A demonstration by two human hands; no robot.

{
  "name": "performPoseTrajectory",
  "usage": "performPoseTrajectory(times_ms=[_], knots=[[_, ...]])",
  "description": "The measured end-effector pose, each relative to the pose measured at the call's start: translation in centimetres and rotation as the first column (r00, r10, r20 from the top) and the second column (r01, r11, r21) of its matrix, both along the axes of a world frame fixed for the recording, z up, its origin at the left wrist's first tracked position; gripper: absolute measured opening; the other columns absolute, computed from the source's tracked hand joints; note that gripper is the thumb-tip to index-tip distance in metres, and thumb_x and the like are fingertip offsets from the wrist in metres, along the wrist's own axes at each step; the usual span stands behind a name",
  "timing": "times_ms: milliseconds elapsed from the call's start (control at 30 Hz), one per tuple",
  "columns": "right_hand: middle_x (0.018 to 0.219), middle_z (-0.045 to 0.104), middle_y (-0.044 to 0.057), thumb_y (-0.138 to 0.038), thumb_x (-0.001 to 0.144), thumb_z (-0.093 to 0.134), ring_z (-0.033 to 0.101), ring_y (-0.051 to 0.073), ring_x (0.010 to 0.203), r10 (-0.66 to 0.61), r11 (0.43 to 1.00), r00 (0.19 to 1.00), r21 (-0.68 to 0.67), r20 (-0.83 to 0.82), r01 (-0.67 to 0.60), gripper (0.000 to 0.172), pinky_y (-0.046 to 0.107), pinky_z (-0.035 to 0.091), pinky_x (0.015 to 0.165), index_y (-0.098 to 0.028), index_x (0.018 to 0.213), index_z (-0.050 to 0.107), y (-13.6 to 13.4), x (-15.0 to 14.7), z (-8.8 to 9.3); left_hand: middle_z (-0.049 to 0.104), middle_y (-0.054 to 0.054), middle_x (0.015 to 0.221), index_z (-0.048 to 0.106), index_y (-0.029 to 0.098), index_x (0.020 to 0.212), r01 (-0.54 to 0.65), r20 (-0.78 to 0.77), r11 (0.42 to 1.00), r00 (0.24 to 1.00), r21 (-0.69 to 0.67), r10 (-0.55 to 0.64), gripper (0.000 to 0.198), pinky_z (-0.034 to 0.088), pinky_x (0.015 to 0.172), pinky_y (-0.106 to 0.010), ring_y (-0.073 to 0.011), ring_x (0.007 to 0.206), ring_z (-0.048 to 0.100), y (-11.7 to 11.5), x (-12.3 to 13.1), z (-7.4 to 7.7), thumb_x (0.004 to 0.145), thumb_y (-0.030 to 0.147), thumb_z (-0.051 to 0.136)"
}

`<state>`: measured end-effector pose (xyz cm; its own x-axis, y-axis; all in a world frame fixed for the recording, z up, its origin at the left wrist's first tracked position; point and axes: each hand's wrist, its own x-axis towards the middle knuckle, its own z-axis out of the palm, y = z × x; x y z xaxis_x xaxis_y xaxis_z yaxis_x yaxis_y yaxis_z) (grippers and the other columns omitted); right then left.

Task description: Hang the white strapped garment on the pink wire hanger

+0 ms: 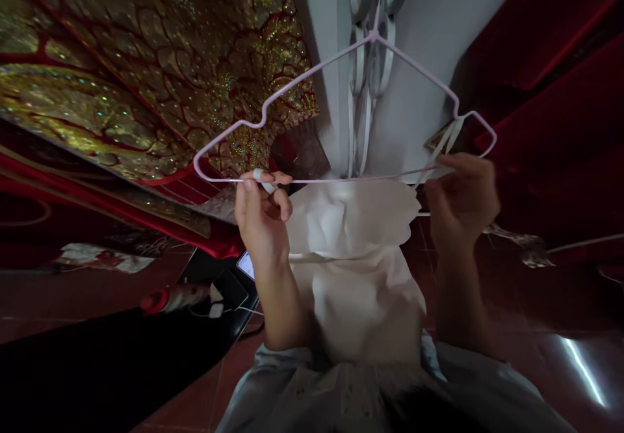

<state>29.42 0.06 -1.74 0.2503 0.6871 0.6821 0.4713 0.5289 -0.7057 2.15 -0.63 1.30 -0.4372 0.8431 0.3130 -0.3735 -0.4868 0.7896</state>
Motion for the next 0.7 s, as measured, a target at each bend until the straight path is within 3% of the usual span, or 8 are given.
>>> performPoseTrajectory(times_ms=[67, 167, 233, 333, 400, 533, 633, 700], knots=[[0.121, 0.065, 0.005, -0.04, 0.096, 0.081, 0.055, 0.01, 0.075, -0.086, 0.996, 0.996, 0.018, -0.009, 0.086, 0.029, 0.029, 0.051, 0.065, -0.029, 0.122, 0.073, 0.5, 1.6, 0.5, 0.077, -0.004, 0.086, 0.065, 0.019, 0.087, -0.005, -0.003, 1.0, 1.0, -0.021, 0.005, 0.038, 0.029, 0.042, -0.018, -0.0042, 0.045, 0.04, 0.0, 0.0, -0.1, 0.107, 0.049, 0.078], [0.095, 0.068, -0.001, -0.032, 0.094, 0.082, 0.048, 0.007, 0.061, 0.04, 0.991, 0.994, -0.134, 0.099, -0.027, 0.016, 0.026, 0.043, 0.057, -0.027, 0.109, 0.076, 0.9, 2.7, 1.5, 0.077, -0.004, 0.087, 0.064, 0.019, 0.088, 0.006, -0.003, 1.0, 1.0, 0.002, -0.006, 0.039, 0.028, 0.042, -0.018, -0.0044, 0.045, 0.037, 0.1, 0.0, -0.6, 0.108, 0.05, 0.076], [0.083, 0.067, -0.003, -0.026, 0.092, 0.08, 0.046, 0.007, 0.057, 0.126, 0.98, 0.988, -0.166, 0.086, -0.11, 0.006, 0.025, 0.037, 0.053, -0.026, 0.098, 0.079, 0.8, 2.2, 2.3, 0.077, -0.004, 0.087, 0.065, 0.019, 0.088, 0.024, -0.003, 0.999, 1.0, 0.049, -0.024, 0.041, 0.027, 0.041, -0.019, -0.0047, 0.045, 0.036, 0.1, 0.1, -0.9, 0.104, 0.054, 0.081], [0.094, 0.076, 0.001, -0.018, 0.09, 0.076, 0.048, 0.006, 0.059, 0.202, 0.974, 0.978, -0.089, -0.053, -0.206, 0.015, 0.024, 0.032, 0.051, -0.026, 0.1, 0.084, 0.7, 0.7, 3.5, 0.078, -0.005, 0.087, 0.067, 0.019, 0.089, 0.049, -0.007, 0.996, 0.999, 0.079, -0.049, 0.044, 0.026, 0.041, -0.019, -0.0049, 0.045, 0.034, 0.3, 0.1, -1.3, 0.1, 0.057, 0.085], [0.102, 0.08, 0.004, -0.016, 0.086, 0.074, 0.051, 0.007, 0.061, 0.195, 0.981, 0.969, 0.035, -0.149, -0.192, 0.028, 0.023, 0.03, 0.05, -0.026, 0.109, 0.088, 1.5, 0.6, 3.8, 0.079, -0.005, 0.087, 0.068, 0.019, 0.089, 0.06, -0.021, 0.996, 0.998, 0.067, -0.059, 0.044, 0.026, 0.041, -0.019, -0.005, 0.045, 0.033, 0.3, 0.0, -1.4, 0.1, 0.058, 0.084], [0.11, 0.082, 0.008, -0.021, 0.082, 0.08, 0.057, 0.007, 0.064, -0.002, 0.954, 0.953, 0.285, -0.302, 0.092, 0.042, 0.018, 0.022, 0.047, -0.027, 0.123, 0.088, 5.2, 4.5, 2.2, 0.079, -0.006, 0.087, 0.069, 0.019, 0.088, 0.038, -0.046, 0.999, 0.998, 0.027, -0.036, 0.042, 0.026, 0.042, -0.02, -0.0062, 0.046, 0.034, 0.3, -0.3, -1.2, 0.1, 0.057, 0.084], [0.121, 0.082, 0.009, -0.034, 0.077, 0.093, 0.075, 0.016, 0.083, -0.073, 0.945, 0.951, 0.285, -0.301, 0.162, 0.052, 0.017, 0.03, 0.051, -0.029, 0.128, 0.085, 7.6, 9.1, -0.4, 0.079, -0.007, 0.087, 0.07, 0.018, 0.089, 0.045, -0.035, 0.999, 0.998, 0.024, -0.045, 0.041, 0.026, 0.043, -0.021, -0.006, 0.046, 0.035, 0.2, -0.3, -1.1, 0.1, 0.055, 0.084], [0.109, 0.083, 0.011, -0.04, 0.072, 0.099, 0.073, 0.017, 0.076, -0.107, 0.922, 0.933, 0.318, -0.343, 0.223, 0.049, 0.017, 0.025, 0.048, -0.024, 0.118, 0.088, 7.8, 10.8, -2.0, 0.079, -0.006, 0.087, 0.071, 0.018, 0.09, 0.066, -0.03, 0.997, 0.997, 0.041, -0.065, 0.04, 0.026, 0.044, -0.02, -0.0055, 0.046, 0.035, 0.3, -0.2, -1.1, 0.1, 0.055, 0.085]])
